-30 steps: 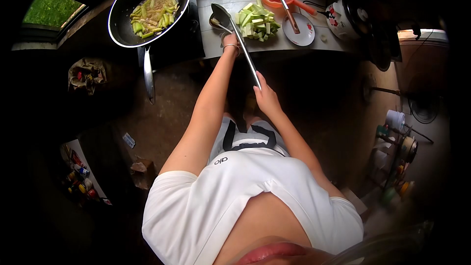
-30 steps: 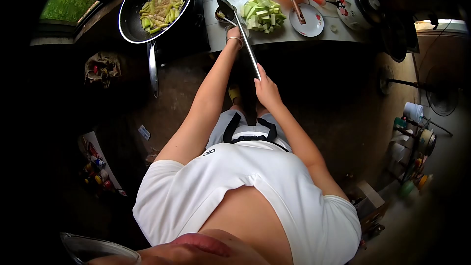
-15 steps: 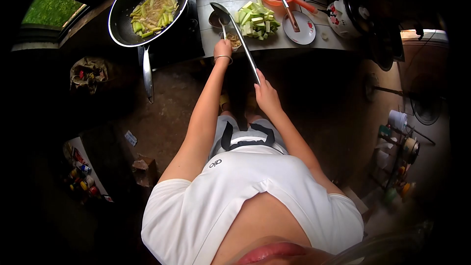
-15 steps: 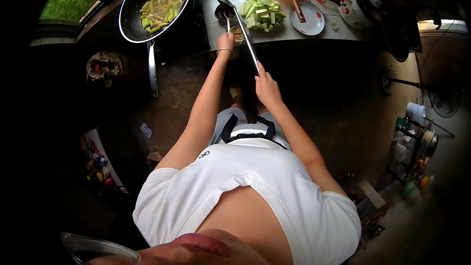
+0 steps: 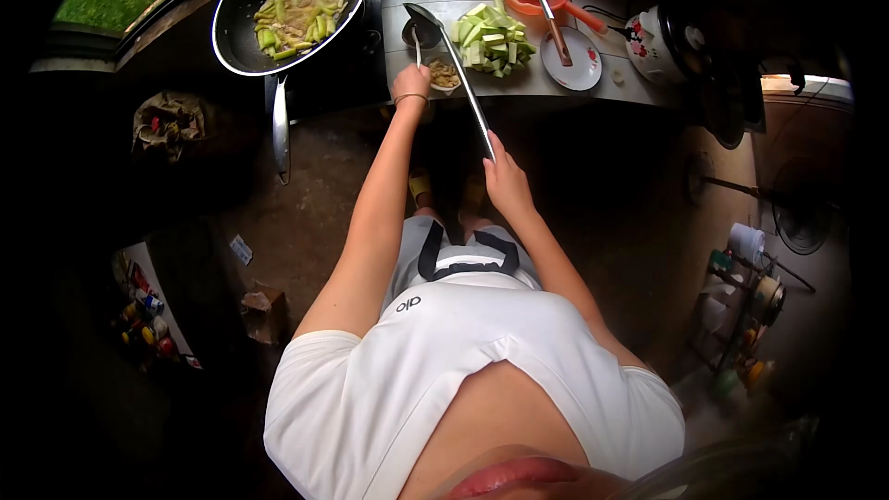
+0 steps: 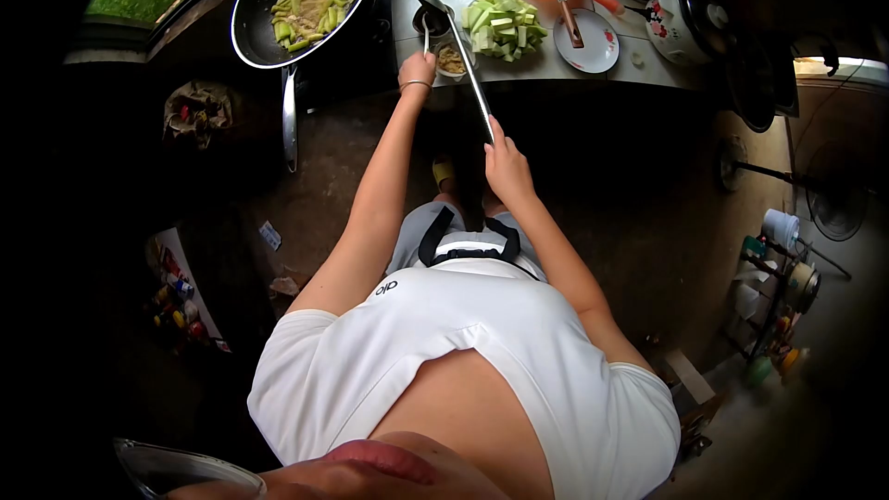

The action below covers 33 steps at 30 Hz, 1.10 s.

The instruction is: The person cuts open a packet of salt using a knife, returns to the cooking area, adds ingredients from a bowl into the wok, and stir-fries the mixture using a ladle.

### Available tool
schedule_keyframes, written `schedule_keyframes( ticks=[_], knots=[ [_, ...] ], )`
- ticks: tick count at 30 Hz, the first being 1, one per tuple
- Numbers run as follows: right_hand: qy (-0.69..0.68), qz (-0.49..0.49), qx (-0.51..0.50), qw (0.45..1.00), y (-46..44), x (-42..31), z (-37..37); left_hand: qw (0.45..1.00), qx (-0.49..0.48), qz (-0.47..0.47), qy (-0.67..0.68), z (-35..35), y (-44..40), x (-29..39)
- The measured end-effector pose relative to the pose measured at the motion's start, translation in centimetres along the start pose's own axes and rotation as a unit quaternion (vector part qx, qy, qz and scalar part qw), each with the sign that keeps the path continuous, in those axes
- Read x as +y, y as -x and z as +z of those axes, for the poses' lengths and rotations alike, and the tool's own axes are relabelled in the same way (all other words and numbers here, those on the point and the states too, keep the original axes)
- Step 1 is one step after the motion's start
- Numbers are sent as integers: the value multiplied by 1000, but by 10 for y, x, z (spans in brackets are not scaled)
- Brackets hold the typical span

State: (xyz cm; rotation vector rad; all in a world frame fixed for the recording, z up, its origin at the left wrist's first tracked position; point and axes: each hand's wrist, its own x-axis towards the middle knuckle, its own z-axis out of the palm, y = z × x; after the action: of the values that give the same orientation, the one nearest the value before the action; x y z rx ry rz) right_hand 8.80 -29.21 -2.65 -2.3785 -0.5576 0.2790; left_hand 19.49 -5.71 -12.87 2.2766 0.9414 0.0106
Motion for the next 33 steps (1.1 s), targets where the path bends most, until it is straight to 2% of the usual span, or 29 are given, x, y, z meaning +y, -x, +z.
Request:
schedule_keyframes(
  ticks=[3,5,6,9,11,18,21,27,30,31,32,33],
  knots=[
    [0,-4,-1,1000,0,-2,-3,1000,12,24,9,8,3,0],
    [-15,66,-44,997,-2,-8,-7,1000,-3,28,13,11,3,-1],
    [-15,66,-45,997,-2,-8,-8,1000,-2,27,14,12,2,-1],
    [-14,56,-39,998,-1,-5,-8,1000,1,14,21,11,2,-1],
    [15,-7,5,1000,1,-1,-6,1000,15,4,9,4,0,-1],
    [14,-8,6,1000,5,-3,-12,998,61,20,24,-6,7,6],
    [-1,-10,7,1000,5,-2,-12,997,44,42,49,-5,11,10],
    [-39,-9,18,999,12,-6,-20,999,27,8,31,5,4,-1],
    [-41,-44,62,996,15,5,-21,1000,12,-14,15,5,-3,-3],
    [-222,70,-7,972,16,7,-27,1000,10,-26,14,4,-4,-1],
    [-391,182,-76,899,14,-1,-35,999,7,-37,13,6,-6,-2],
    [-491,236,-81,835,14,-9,-46,999,8,-38,13,7,-10,-3]
  ],
)
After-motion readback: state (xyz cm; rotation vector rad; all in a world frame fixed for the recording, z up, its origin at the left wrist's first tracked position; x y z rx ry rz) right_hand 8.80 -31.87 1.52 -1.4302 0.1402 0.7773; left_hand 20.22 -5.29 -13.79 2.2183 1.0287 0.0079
